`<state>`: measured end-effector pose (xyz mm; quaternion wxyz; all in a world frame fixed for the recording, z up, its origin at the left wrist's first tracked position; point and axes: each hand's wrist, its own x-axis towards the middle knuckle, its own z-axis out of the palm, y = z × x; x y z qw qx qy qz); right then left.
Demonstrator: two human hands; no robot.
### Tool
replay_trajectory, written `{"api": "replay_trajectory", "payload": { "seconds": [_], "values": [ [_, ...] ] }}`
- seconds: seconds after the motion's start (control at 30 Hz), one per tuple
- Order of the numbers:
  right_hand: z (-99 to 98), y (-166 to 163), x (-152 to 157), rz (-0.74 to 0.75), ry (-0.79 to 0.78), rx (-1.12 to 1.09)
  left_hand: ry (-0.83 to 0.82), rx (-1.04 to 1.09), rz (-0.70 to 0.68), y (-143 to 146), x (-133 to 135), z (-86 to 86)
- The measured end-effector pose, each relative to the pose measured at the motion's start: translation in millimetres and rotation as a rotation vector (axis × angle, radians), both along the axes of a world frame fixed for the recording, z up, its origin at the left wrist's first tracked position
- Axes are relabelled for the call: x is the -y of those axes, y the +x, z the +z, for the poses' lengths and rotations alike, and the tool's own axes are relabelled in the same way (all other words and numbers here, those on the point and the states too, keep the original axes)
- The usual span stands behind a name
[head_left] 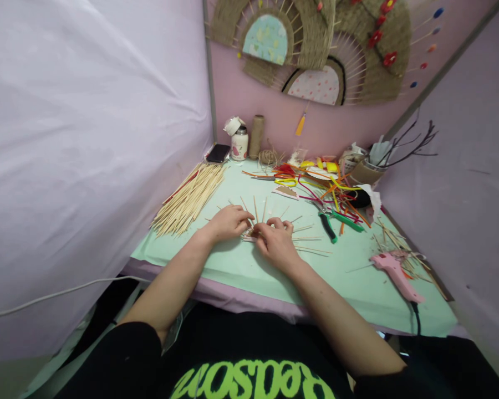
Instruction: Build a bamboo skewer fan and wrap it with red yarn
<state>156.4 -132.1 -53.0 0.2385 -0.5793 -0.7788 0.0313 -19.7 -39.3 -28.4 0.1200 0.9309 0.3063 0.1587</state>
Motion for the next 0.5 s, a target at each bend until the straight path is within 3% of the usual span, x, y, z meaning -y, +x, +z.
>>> {"api": "replay_trajectory", "payload": {
  "seconds": [0.5],
  "values": [
    [-0.3,-0.2,-0.2,-0.003,-0.004,0.001,0.014,0.001,-0.005,-0.3,-1.6,-2.2]
  ]
}}
